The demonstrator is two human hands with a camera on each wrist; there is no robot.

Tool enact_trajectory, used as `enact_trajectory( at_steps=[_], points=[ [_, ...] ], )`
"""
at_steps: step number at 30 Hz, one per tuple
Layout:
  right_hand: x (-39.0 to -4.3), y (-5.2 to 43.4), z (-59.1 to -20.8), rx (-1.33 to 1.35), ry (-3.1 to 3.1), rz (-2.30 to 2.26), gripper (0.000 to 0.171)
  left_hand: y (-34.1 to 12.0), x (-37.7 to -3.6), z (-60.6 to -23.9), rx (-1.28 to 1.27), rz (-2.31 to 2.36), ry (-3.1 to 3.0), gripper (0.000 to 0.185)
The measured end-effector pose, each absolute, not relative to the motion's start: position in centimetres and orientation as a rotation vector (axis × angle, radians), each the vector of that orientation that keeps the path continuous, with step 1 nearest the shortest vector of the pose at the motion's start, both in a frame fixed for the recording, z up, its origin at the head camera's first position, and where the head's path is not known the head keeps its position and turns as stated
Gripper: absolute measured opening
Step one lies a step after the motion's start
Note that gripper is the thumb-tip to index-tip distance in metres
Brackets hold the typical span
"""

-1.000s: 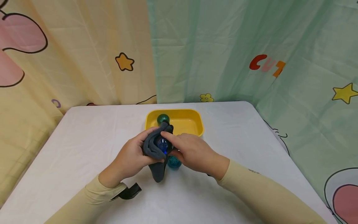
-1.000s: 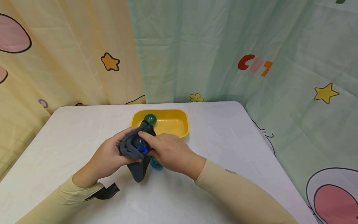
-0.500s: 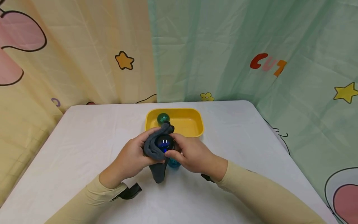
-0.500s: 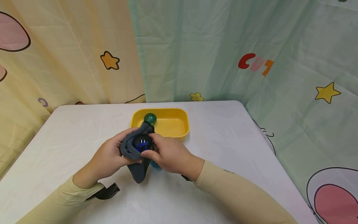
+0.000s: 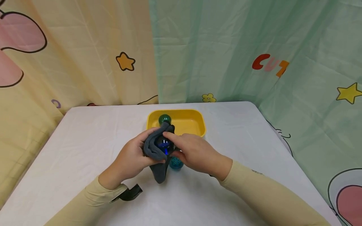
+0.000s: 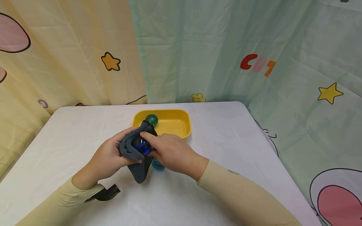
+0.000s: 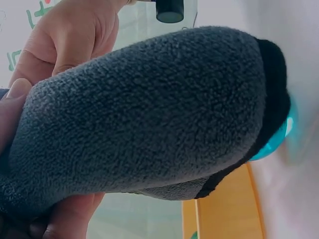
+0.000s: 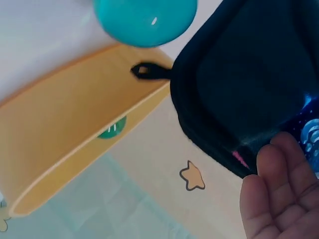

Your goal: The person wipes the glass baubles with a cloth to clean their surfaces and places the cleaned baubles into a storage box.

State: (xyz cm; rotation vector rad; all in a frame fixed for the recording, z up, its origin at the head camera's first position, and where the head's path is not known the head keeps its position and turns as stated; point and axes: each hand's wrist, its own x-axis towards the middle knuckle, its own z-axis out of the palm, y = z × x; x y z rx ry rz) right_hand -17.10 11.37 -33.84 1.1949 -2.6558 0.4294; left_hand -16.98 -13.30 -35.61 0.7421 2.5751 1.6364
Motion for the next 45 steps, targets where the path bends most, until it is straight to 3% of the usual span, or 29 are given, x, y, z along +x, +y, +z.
enact_trajectory(
  at_steps=[6, 13, 19, 22, 33, 45],
  points=[
    [-17.03, 11.28, -33.74, 1.125, -2.724, 0.563, 0.065, -13.06, -16.85, -35.41, 0.788, 1.638, 2.562, 0.082],
    [-16.85, 10.98, -34.06, 0.988, -2.875, 0.995, 0.046, -12.97, -16.96, -35.56, 0.832, 1.620, 2.581, 0.084],
    [-16.95, 10.99, -33.91, 1.147, -2.818, 0.777, 0.072, -13.23, -17.07, -35.74, 0.791, 1.624, 2.590, 0.084],
    [-17.05, 11.20, -33.93, 1.239, -2.710, 0.572, 0.076, -13.35, -17.06, -35.74, 0.760, 1.632, 2.578, 0.084],
    [-17.29, 11.66, -34.03, 1.219, -2.544, 0.397, 0.066, -13.29, -17.02, -35.60, 0.795, 1.619, 2.579, 0.083],
    [-16.62, 10.97, -34.29, 0.977, -2.883, 1.027, 0.047, -12.95, -16.81, -35.70, 0.829, 1.595, 2.609, 0.086]
  ],
)
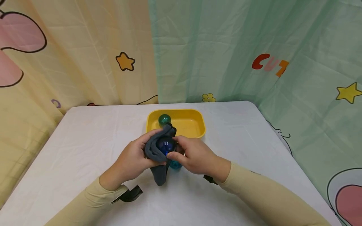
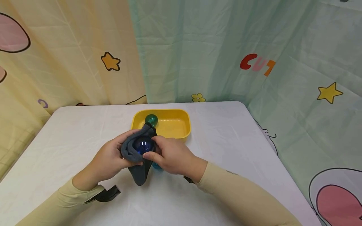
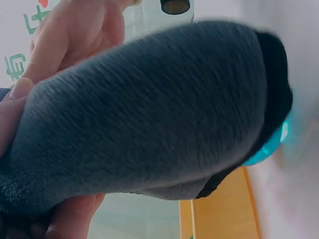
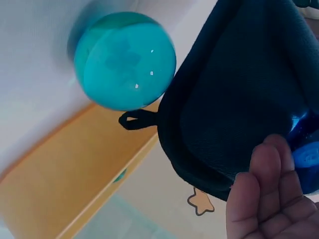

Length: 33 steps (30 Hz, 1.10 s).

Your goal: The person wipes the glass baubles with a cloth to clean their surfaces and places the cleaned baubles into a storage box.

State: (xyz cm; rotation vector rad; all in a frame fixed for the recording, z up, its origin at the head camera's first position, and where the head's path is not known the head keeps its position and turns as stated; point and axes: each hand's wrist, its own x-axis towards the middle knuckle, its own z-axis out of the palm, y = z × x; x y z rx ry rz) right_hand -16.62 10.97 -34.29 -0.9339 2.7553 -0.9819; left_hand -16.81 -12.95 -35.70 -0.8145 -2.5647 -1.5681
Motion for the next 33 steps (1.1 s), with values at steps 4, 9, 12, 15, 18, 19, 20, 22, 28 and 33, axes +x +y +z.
enact_trajectory(
  at_steps=[4, 9, 12, 15, 18, 19, 20, 22, 28, 33],
  points=[
    [-16.7, 11.0, -34.1, -1.048, 2.775, -0.895, 0.065, -13.0, -16.9, -35.9, -0.816, -1.588, -2.547, 0.085],
    [-16.9, 11.3, -34.0, -1.273, 2.894, -0.649, 0.074, -13.2, -16.9, -35.7, -0.787, -1.600, -2.559, 0.084],
    [-17.1, 11.6, -34.1, -1.412, 3.002, -0.529, 0.071, -13.2, -16.8, -35.6, -0.783, -1.611, -2.575, 0.084],
    [-17.2, 11.8, -34.2, -1.532, 3.061, -0.499, 0.068, -13.1, -16.8, -35.6, -0.789, -1.595, -2.580, 0.085],
    [-17.3, 12.0, -34.2, -1.575, 3.073, -0.500, 0.064, -13.1, -16.9, -35.6, -0.802, -1.570, -2.578, 0.085],
    [-17.3, 12.0, -34.2, -1.560, 3.070, -0.501, 0.064, -13.0, -16.9, -35.6, -0.805, -1.560, -2.579, 0.085],
    [-17.2, 12.0, -34.1, -1.533, 3.064, -0.509, 0.064, -13.0, -16.9, -35.5, -0.808, -1.555, -2.580, 0.085],
    [-17.1, 11.9, -33.9, -1.431, 3.014, -0.572, 0.065, -13.0, -16.9, -35.5, -0.817, -1.551, -2.582, 0.084],
    [-16.7, 11.4, -34.2, -0.984, 2.767, -0.952, 0.050, -12.9, -16.8, -35.7, -0.843, -1.559, -2.591, 0.086],
    [-16.6, 11.1, -34.5, -0.939, 2.737, -0.992, 0.052, -13.0, -16.8, -35.9, -0.832, -1.537, -2.579, 0.087]
  ],
)
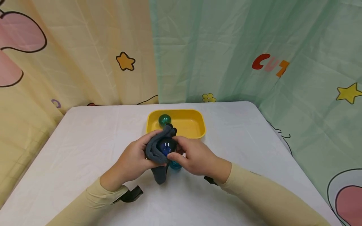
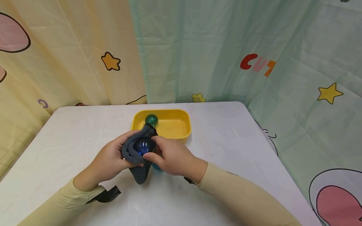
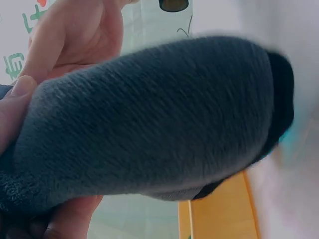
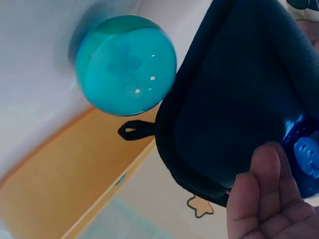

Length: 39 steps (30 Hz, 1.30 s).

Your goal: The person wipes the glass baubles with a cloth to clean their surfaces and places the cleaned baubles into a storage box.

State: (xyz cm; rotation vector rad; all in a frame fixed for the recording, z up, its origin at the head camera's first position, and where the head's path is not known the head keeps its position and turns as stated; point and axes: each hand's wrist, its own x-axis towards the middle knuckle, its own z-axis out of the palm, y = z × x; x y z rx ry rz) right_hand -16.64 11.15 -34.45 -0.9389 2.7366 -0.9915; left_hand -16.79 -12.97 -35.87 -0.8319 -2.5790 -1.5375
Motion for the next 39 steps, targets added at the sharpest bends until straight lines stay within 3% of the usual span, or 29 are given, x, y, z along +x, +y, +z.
enact_trajectory(
  at_steps=[6, 15, 19, 24, 26, 33, 39],
  points=[
    [-16.66, 11.18, -34.05, -1.201, 2.855, -0.763, 0.076, -13.21, -16.88, -35.70, -0.794, -1.563, -2.556, 0.086],
    [-16.84, 11.54, -33.85, -1.365, 3.039, -0.498, 0.068, -13.19, -16.82, -35.49, -0.799, -1.562, -2.574, 0.083],
    [-16.83, 11.51, -33.95, -1.246, 2.964, -0.653, 0.064, -13.08, -16.83, -35.58, -0.829, -1.566, -2.569, 0.083],
    [-16.74, 11.28, -34.30, -0.954, 2.781, -0.930, 0.044, -12.95, -16.80, -35.78, -0.851, -1.545, -2.578, 0.084],
    [-16.70, 11.19, -34.41, -0.932, 2.767, -0.955, 0.043, -12.92, -16.83, -35.82, -0.846, -1.523, -2.577, 0.084],
    [-16.66, 11.22, -34.27, -1.214, 2.862, -0.753, 0.078, -13.11, -16.91, -35.77, -0.775, -1.552, -2.580, 0.085],
    [-16.91, 11.53, -34.39, -1.460, 3.050, -0.490, 0.071, -13.18, -16.87, -35.59, -0.750, -1.616, -2.586, 0.082]
  ],
)
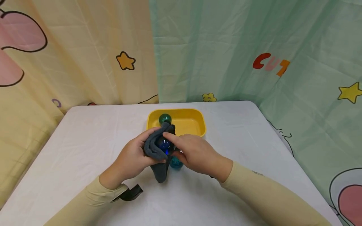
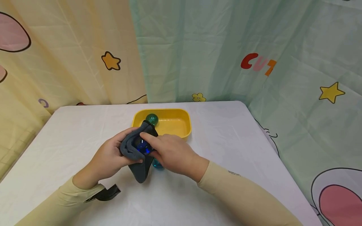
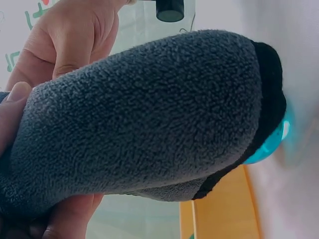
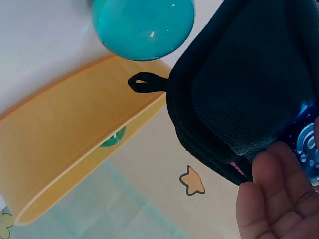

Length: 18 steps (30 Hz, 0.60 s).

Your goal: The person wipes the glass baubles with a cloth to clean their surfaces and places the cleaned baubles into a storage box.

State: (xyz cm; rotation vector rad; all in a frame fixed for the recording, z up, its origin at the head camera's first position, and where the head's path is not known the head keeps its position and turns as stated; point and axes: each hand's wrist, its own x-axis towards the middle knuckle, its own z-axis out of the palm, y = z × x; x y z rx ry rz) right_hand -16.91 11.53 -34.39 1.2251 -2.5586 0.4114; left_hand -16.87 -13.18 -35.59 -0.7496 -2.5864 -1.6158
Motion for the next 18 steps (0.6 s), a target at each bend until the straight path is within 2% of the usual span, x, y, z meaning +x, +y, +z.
enact_trajectory(
  at_steps=[6, 9, 14, 16, 18],
  points=[
    [-16.95, 11.59, -34.34, 1.192, -2.576, 0.473, 0.068, -13.08, -16.91, -35.55, -0.798, -1.589, -2.571, 0.083],
    [-16.85, 11.46, -34.24, 1.126, -2.741, 0.720, 0.065, -12.97, -16.98, -35.64, -0.827, -1.572, -2.571, 0.084],
    [-16.77, 11.32, -34.50, 0.992, -2.881, 1.139, 0.049, -12.84, -16.90, -35.76, -0.843, -1.529, -2.581, 0.087],
    [-16.71, 11.21, -34.53, 0.994, -2.888, 1.152, 0.052, -12.85, -16.88, -35.79, -0.838, -1.510, -2.579, 0.086],
    [-16.61, 11.15, -34.43, 1.050, -2.868, 1.064, 0.062, -12.90, -16.92, -35.79, -0.821, -1.510, -2.576, 0.086]
  ],
)
